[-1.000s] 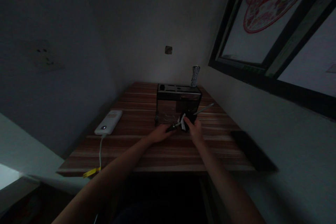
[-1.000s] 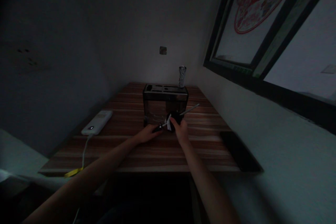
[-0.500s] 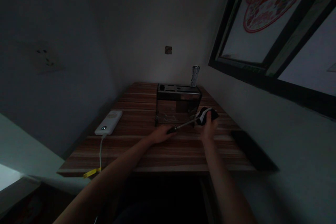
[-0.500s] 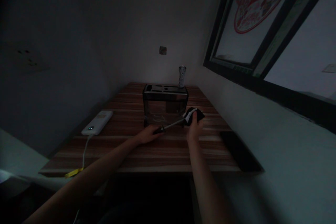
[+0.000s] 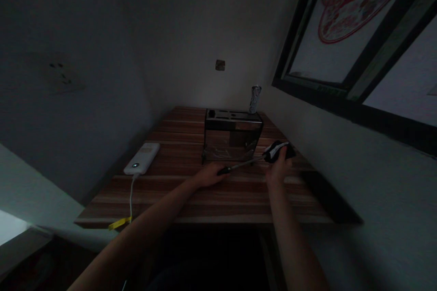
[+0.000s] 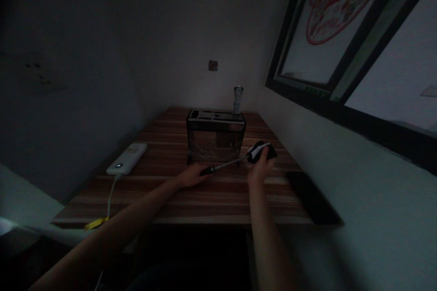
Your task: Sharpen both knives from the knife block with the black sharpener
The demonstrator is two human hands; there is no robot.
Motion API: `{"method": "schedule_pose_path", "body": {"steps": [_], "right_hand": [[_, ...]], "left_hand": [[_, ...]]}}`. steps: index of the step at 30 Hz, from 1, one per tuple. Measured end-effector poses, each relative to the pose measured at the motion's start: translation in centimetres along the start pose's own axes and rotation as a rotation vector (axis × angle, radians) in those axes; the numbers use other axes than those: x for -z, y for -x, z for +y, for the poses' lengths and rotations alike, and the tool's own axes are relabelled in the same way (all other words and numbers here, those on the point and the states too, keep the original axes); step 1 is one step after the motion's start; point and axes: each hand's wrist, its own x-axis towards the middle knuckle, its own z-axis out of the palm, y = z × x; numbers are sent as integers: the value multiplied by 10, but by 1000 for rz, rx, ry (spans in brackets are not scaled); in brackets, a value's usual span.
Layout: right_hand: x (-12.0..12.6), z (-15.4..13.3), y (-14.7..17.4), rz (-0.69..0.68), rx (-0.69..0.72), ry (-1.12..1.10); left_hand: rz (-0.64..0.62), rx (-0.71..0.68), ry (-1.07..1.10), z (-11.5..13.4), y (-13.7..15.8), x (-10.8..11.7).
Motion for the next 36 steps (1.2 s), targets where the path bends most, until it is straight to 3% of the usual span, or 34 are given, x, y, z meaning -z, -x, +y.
{"method": "schedule_pose_path", "body": {"steps": [8,12,16,20,36], "right_hand": [[-6,5,15,-95,-104,51],[-9,16,38,-389,-182,151],[-8,27,59,-661,-207,315],[-8,26,71,-840,-260,418],[-13,15,75,-846,-198,441]], "left_hand": [[35,-5,43,-1,0,0],[57,47,67,-3,0,-1],[119,-7,163,-7,-1,-2],[85,21,158,-13,-1,-5],[94,48,139,-17,-1,-7]]}}
